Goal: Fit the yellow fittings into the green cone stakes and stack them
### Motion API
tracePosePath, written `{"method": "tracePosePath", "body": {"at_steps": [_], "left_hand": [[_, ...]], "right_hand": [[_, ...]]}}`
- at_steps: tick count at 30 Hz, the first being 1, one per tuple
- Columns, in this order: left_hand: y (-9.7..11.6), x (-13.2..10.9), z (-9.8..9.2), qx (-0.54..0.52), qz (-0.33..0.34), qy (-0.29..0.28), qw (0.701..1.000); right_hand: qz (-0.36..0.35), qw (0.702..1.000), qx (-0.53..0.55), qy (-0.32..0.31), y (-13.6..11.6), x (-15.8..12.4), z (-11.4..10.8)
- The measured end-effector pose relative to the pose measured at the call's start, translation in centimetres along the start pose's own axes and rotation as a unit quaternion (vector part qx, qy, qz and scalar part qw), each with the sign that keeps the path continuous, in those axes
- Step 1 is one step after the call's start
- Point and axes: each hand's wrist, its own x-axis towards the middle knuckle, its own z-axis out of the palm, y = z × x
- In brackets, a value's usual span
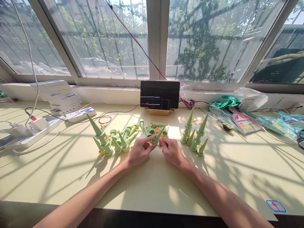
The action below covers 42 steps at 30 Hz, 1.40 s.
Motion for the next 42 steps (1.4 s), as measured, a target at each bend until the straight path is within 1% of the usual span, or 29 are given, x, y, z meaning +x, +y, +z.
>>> {"method": "tracePosePath", "body": {"at_steps": [3,7,9,19,29,33,37,42], "left_hand": [[0.0,0.0,0.0,-0.011,-0.002,0.001,1.000],[-0.1,0.1,0.1,-0.017,0.000,-0.002,1.000],[-0.1,0.1,0.0,-0.011,0.001,-0.004,1.000],[0.4,0.1,-0.1,0.006,0.014,-0.002,1.000],[0.2,0.1,-0.1,0.005,0.012,-0.006,1.000],[0.3,0.0,-0.1,-0.001,-0.001,-0.012,1.000],[0.3,0.1,0.1,-0.033,-0.019,-0.023,0.999],[0.6,0.3,0.2,-0.086,-0.021,-0.043,0.995]], "right_hand": [[0.005,1.000,0.004,0.002,-0.1,0.0,0.0],[0.064,0.993,0.086,-0.041,-0.3,0.1,0.0],[0.083,0.988,0.115,-0.056,-0.3,0.1,0.0],[0.087,0.978,0.171,-0.082,0.5,0.5,0.0],[0.106,0.962,0.234,-0.091,1.4,0.7,0.3],[0.100,0.967,0.217,-0.085,1.2,0.6,0.4],[0.073,0.983,0.158,-0.056,0.3,0.4,0.4],[0.060,0.994,0.080,-0.036,-0.7,0.2,0.0]]}}
